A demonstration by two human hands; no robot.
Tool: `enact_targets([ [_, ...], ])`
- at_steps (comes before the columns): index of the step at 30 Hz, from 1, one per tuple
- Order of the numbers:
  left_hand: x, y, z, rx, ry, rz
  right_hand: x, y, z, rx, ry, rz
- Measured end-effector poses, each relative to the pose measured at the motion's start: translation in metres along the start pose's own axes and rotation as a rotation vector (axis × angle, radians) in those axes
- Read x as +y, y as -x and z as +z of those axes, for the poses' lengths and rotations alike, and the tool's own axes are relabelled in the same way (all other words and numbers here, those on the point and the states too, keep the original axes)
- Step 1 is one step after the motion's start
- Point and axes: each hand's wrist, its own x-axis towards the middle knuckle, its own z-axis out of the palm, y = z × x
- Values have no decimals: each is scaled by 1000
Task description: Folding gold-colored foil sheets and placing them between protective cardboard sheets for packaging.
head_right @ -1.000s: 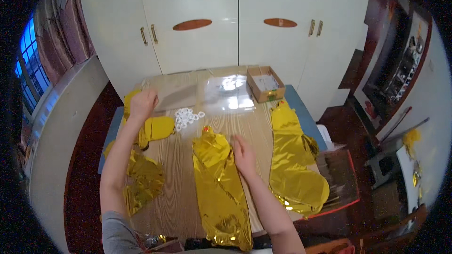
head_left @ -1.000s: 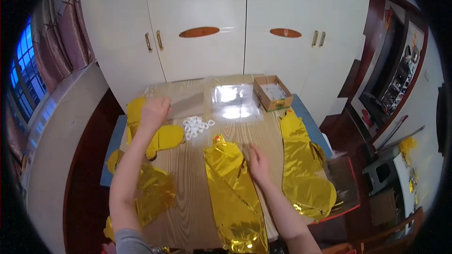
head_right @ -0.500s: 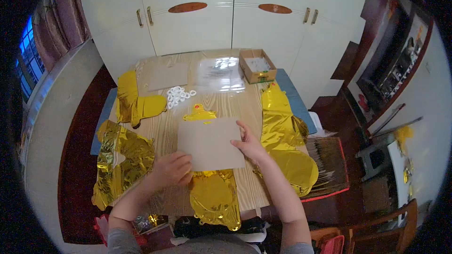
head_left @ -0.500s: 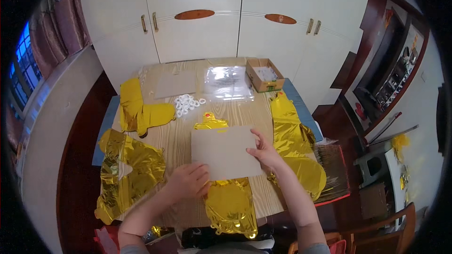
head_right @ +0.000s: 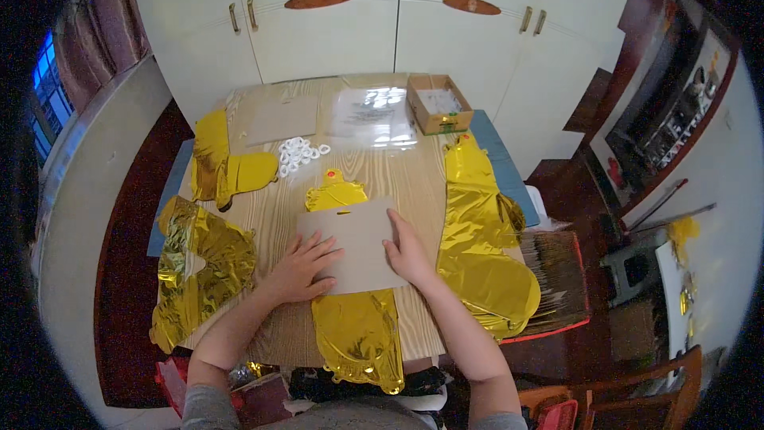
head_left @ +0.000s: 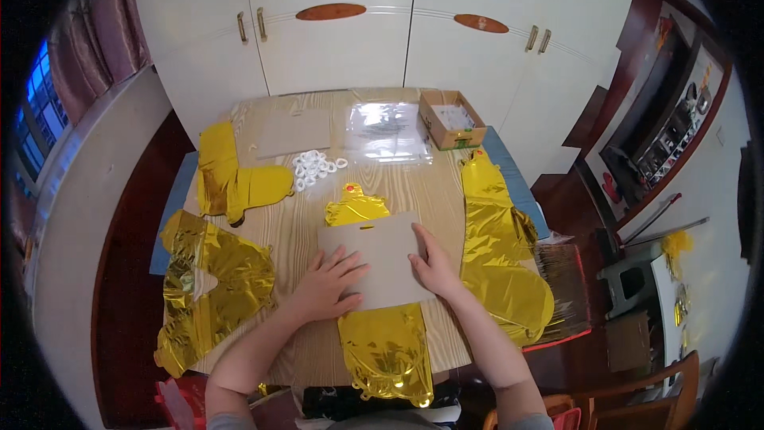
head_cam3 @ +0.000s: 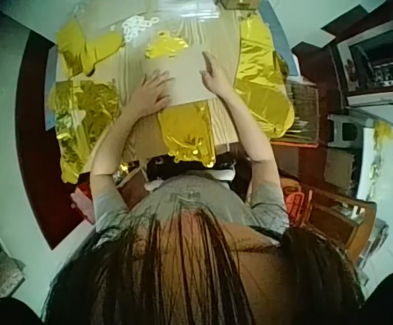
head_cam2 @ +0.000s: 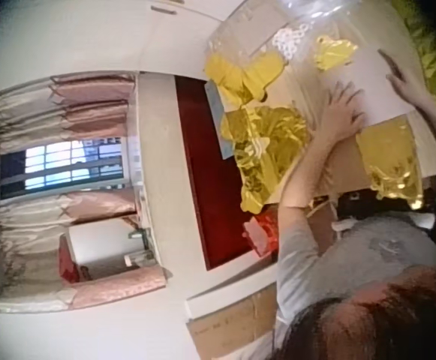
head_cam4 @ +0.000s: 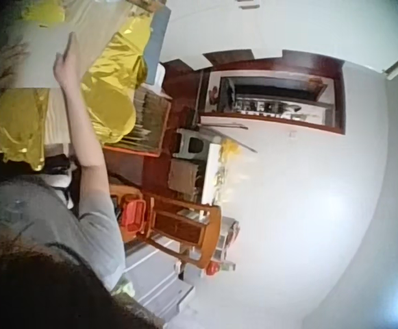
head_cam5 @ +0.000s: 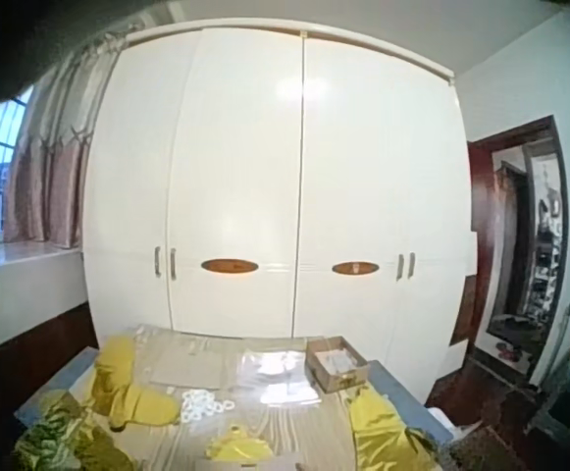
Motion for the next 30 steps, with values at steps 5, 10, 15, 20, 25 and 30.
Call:
enact_targets([
  [5,0,1,2,31,-29,23,1,5,1,-4,93,-43],
  [10,1,2,1,55,-31,26,-1,9,4,16,235,-68],
  [15,1,2,0,15,-30,23,-16,12,-2,-89,434,-161],
  [20,0,2,1,10,-29,19,-20,14,-4,-201,527,-253],
  [25,0,2,1,10,-30,21,-17,15,-3,-232,554,-252],
  [30,1,2,1,-4,-28,22,-14,14,-1,-214,545,-269],
])
